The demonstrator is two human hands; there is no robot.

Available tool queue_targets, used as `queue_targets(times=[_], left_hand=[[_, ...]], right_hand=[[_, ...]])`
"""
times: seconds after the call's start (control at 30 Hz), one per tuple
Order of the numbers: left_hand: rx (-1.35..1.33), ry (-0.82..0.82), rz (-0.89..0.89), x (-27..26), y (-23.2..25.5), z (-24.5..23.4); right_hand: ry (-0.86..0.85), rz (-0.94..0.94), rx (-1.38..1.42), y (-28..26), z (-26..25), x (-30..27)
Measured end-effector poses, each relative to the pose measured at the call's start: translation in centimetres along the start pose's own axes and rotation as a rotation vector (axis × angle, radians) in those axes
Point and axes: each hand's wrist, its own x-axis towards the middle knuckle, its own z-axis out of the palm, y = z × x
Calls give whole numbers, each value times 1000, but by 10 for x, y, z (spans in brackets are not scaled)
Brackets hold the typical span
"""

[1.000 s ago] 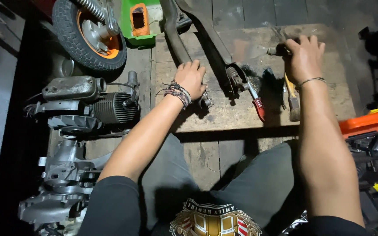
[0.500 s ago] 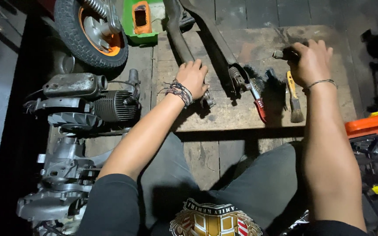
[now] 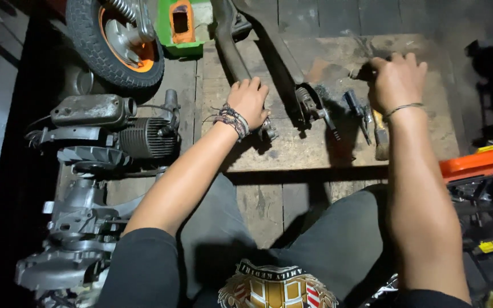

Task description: The person cleans a metal motorcycle fork using a scraper and a wire brush. They scrape the surface to remove debris and then scrub the part with the brush to clean it further.

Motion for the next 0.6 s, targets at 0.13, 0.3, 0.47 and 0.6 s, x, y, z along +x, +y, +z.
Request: queue_targets(times=[0.13,0.3,0.47,0.6], left_hand=[[23,-24,-2,2,1,2],[24,-22,-9,3,1,5],[13,-27,-22,2,0,6],[-1,-1,-12,2,0,7]], right_hand=[[16,-6,-27,6,13,4],[-23,2,30,-3,11,4],[-75,17,49,0,7,7],[-100,29,16,-8,7,8]])
